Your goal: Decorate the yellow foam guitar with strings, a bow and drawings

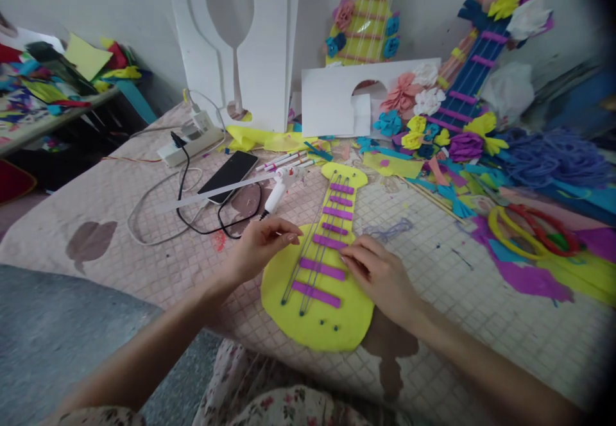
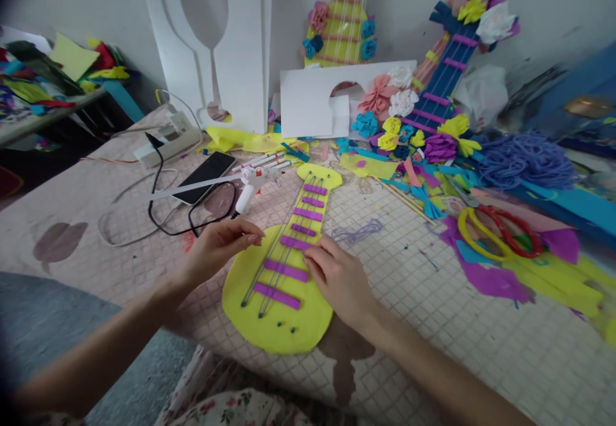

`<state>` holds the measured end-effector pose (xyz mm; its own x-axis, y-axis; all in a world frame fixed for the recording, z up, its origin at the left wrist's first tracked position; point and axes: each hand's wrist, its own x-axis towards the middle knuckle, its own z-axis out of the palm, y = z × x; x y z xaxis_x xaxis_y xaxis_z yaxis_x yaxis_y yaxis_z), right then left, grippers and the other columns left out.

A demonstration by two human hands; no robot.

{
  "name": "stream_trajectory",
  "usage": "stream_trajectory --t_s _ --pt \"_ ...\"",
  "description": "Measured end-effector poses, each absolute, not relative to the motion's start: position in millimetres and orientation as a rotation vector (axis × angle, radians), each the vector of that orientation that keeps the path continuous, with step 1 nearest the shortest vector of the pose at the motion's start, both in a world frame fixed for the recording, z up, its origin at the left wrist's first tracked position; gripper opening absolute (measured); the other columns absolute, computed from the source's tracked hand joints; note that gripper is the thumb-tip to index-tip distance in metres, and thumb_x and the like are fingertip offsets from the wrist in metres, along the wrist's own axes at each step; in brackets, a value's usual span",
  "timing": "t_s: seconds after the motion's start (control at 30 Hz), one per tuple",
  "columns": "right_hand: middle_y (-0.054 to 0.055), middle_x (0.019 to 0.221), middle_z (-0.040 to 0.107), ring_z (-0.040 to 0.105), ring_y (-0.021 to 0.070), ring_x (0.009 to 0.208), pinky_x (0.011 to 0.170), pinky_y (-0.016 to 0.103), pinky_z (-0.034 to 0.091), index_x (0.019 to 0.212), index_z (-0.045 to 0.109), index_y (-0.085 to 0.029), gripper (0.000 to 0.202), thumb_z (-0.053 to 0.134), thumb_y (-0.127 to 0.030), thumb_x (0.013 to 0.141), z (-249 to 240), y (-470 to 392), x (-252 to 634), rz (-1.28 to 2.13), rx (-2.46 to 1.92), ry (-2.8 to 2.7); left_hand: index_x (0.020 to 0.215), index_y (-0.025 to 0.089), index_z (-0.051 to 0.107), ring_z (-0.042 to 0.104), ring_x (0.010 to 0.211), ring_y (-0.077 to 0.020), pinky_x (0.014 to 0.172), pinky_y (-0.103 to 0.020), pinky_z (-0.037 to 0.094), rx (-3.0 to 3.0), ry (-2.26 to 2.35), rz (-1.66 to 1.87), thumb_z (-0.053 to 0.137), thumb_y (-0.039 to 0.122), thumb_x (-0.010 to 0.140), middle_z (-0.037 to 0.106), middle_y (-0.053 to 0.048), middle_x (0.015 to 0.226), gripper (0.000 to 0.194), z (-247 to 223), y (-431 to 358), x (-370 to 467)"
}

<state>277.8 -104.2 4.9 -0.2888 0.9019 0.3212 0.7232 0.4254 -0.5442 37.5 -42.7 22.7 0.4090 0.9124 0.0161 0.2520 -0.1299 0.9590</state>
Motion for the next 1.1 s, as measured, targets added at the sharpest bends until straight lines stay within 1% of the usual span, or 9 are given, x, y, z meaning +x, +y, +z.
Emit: stream_trajectory --t_s 0.13,0.4,0.5,0.67,0.77,0.87,0.93,1.0,1.1 --pt "0.005 0.087 0.063 0.064 0.016 0.072 0.063 0.03 0.053 0.091 0.064 -0.021 0.017 0.047 -0.021 0.092 0.4 -109.6 275.8 0.304 -1.364 -2.142 0.075 0.014 0.06 0.054 0.061 -0.0097 0.058 -0.021 0.043 1.607 1.138 0.778 0.055 0.033 0.085 0.061 -0.001 0.067 0.022 20.5 -49.9 30.1" --pt "0.004 0.088 0.065 0.065 0.0133 0.072 0.06 0.025 0.051 0.094 0.065 -0.018 0.017 0.048 -0.019 0.093 -7.6 -112.4 277.5 0.154 -1.314 -2.179 0.058 0.017 0.038 0.029 0.043 -0.0047 0.042 -0.018 0.025 1.425 1.212 0.829 0.039 0.047 0.091 0.031 0.007 0.051 0.045 15.3 -59.2 36.5" --pt "0.004 0.088 0.065 0.065 0.013 0.072 0.059 0.025 0.05 0.095 0.065 -0.018 0.017 0.048 -0.018 0.093 -9.0 -112.5 278.2 0.129 -1.302 -2.179 0.064 0.015 0.049 0.031 0.042 -0.0044 0.04 -0.017 0.024 1.367 1.179 0.795 0.048 0.052 0.086 0.037 0.006 0.049 0.042 13.2 -55.7 32.4" --pt "0.004 0.089 0.065 0.065 0.0131 0.073 0.06 0.025 0.05 0.097 0.065 -0.018 0.016 0.049 -0.018 0.093 -9.9 -112.8 278.5 0.148 -1.29 -2.185 0.075 0.012 0.059 0.053 0.056 -0.0085 0.054 -0.019 0.044 1.458 1.177 0.89 0.062 0.042 0.078 0.061 -0.002 0.065 0.03 15.1 -45.0 17.8" --pt "0.004 0.09 0.065 0.065 0.0132 0.074 0.061 0.025 0.05 0.097 0.065 -0.018 0.016 0.049 -0.018 0.092 -10.6 -112.8 279.1 0.163 -1.287 -2.177 0.073 0.014 0.058 0.051 0.051 -0.0084 0.05 -0.019 0.041 1.626 1.357 0.959 0.056 0.04 0.083 0.058 0.001 0.058 0.028 15.3 -37.1 10.7" --pt "0.004 0.089 0.065 0.065 0.0136 0.075 0.061 0.026 0.05 0.096 0.064 -0.018 0.016 0.049 -0.018 0.092 -10.6 -112.8 279.8 0.168 -1.283 -2.178 0.06 0.016 0.05 0.042 0.044 -0.0077 0.046 -0.02 0.032 1.889 1.597 1.02 0.039 0.041 0.093 0.046 0.003 0.047 0.043 14.5 -28.6 8.1" --pt "0.004 0.089 0.064 0.065 0.0135 0.074 0.061 0.026 0.05 0.095 0.064 -0.018 0.016 0.049 -0.017 0.092 -10.4 -112.7 280.0 0.17 -1.277 -2.18 0.063 0.015 0.052 0.048 0.051 -0.009 0.051 -0.02 0.036 2.047 1.646 1.037 0.039 0.041 0.093 0.054 0.0 0.057 0.042 14.4 -21.2 9.5" --pt "0.004 0.089 0.064 0.065 0.0131 0.073 0.061 0.026 0.051 0.096 0.065 -0.018 0.016 0.049 -0.017 0.092 -10.4 -112.5 280.0 0.174 -1.27 -2.181 0.083 0.015 0.059 0.057 0.069 -0.012 0.061 -0.022 0.044 2.143 1.617 1.062 0.053 0.04 0.087 0.063 -0.005 0.085 0.026 14.8 -11.5 13.8" --pt "0.004 0.089 0.064 0.065 0.0129 0.073 0.062 0.026 0.051 0.096 0.065 -0.018 0.016 0.049 -0.017 0.092 -10.6 -112.1 280.0 0.174 -1.269 -2.18 0.108 0.016 0.056 0.059 0.087 -0.0163 0.072 -0.027 0.048 2.183 1.571 1.034 0.069 0.036 0.074 0.06 -0.009 0.109 0.042 15.1 7.1 24.1"
